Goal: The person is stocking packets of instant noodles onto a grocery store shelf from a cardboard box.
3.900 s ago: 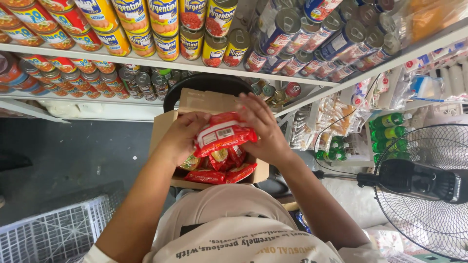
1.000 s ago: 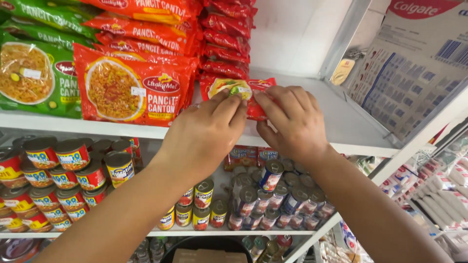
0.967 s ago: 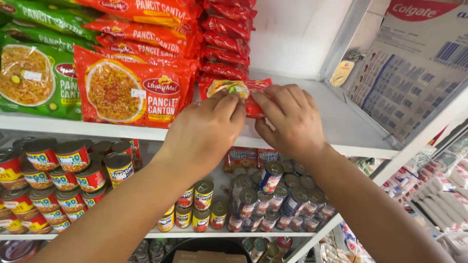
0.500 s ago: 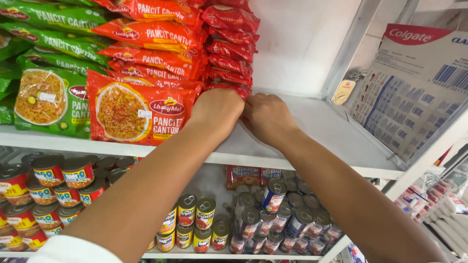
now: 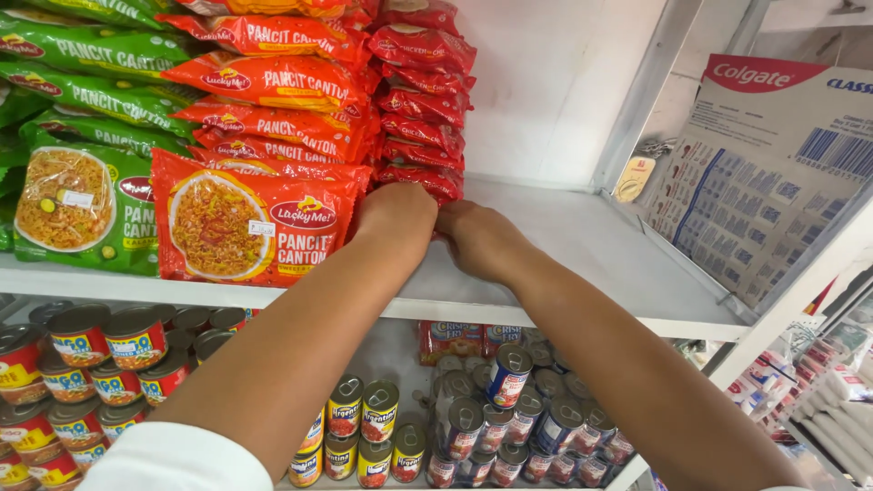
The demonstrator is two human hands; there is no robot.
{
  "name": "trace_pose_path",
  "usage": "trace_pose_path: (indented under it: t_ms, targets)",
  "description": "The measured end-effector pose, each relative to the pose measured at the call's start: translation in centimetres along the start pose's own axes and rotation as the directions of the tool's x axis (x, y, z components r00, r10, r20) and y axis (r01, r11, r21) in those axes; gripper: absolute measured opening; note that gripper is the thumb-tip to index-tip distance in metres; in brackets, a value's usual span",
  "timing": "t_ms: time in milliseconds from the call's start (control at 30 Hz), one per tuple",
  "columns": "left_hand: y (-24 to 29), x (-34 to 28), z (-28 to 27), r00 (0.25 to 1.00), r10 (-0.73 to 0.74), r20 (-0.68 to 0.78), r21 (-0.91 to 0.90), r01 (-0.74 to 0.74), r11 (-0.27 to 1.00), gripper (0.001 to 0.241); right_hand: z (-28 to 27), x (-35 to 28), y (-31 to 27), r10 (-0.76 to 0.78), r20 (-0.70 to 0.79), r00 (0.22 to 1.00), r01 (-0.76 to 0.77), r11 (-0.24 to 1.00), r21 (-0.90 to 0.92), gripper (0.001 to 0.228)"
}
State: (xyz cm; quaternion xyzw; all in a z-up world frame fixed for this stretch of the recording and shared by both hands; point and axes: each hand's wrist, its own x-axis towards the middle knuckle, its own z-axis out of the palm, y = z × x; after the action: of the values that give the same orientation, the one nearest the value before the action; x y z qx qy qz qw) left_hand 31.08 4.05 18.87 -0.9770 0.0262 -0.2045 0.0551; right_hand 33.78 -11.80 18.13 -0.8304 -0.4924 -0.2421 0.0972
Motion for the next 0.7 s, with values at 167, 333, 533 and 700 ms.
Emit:
trace_pose_path:
  t_ms: [167, 333, 533, 700]
  targets:
    - [0.6, 0.0, 0.7, 1.0, 0.0, 0.01, 0.03, 0.0, 1.0, 0.024, -0.2, -0.2, -0.4, 0.033, 0.013, 0.999, -0.033, 0.999, -0.032, 0.033]
    - [1.1, -1.3, -0.3, 1.0, 0.0, 0.0, 0.012, 0.0, 1.0, 0.024, -0.9, -0.8, -0.6, -0.01, -0.013, 1.0, 0.01, 1.0, -0.007, 0.03]
    - [1.2, -5.7, -4.2, 0.988, 0.055, -0.141, -0.1, -0.07, 0.993, 0.023, -3.7, -2.6, -3.3, -0.149, -0.165, 0.975, 0.151, 0.989, 0.0, 0.032]
    - [1.1, -14.5, -6.0, 0.844, 0.203, -0.497, -0.244, -0.361, 0.9, 0.016, -5.1, -7.2, -7.8, -0.168, -0.305, 0.937, 0.211, 0.971, 0.112, 0.031]
